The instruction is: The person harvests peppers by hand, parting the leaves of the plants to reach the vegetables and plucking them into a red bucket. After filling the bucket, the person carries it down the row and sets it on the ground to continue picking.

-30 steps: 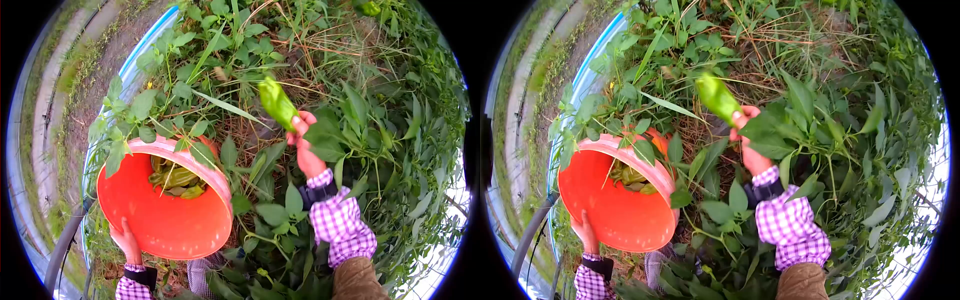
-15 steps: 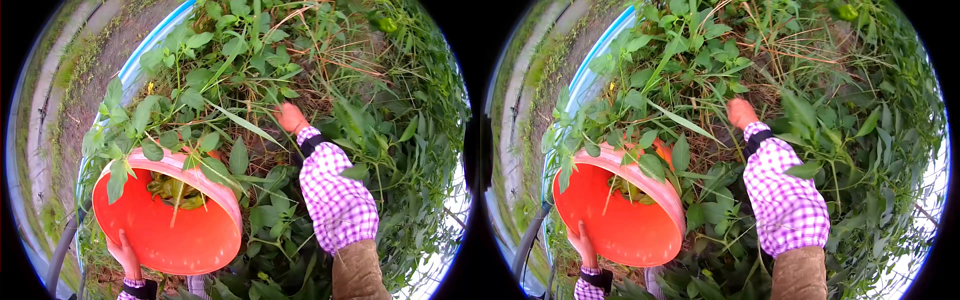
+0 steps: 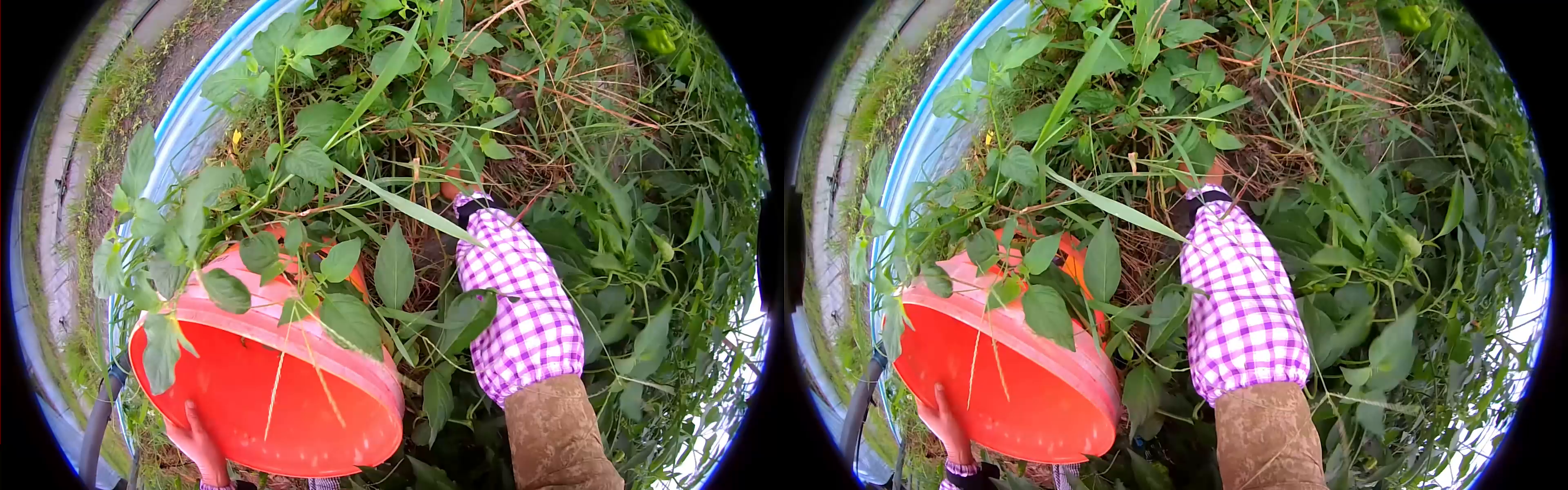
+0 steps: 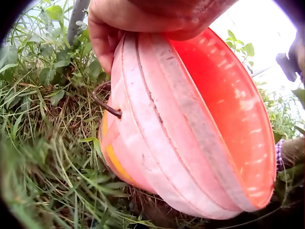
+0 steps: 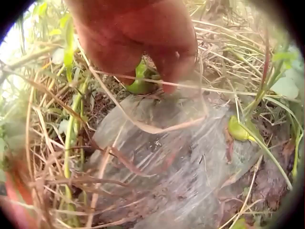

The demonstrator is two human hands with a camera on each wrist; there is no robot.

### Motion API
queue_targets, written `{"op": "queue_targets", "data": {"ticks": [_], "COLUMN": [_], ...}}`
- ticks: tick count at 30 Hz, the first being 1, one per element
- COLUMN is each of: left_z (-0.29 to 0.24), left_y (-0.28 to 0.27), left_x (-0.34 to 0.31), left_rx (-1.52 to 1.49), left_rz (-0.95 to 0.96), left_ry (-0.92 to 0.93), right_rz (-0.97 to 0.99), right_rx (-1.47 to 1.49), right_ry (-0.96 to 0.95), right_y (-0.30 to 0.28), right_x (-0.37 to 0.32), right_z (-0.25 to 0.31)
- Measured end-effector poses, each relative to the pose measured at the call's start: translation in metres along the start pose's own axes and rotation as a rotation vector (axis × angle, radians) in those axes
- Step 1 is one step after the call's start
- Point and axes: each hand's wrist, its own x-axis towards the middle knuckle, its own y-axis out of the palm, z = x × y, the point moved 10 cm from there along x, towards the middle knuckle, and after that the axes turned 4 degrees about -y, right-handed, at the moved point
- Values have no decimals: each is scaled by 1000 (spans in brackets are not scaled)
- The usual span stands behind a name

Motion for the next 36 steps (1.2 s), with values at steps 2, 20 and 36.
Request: {"op": "queue_targets", "data": {"ticks": [2,20,36], "left_z": [-4,15,35], "left_y": [1,3,17], "left_x": [-2,5,21], "left_rx": [13,-32,14], "left_rz": [3,16,92], "left_ry": [9,68,4], "right_rz": [-78,-312,545], "right_rx": [-159,166,-238], "right_ry": [-7,-374,-377], "right_y": [2,-237,-217], "right_x": [-4,-170,-349], "right_z": [8,84,167]}}
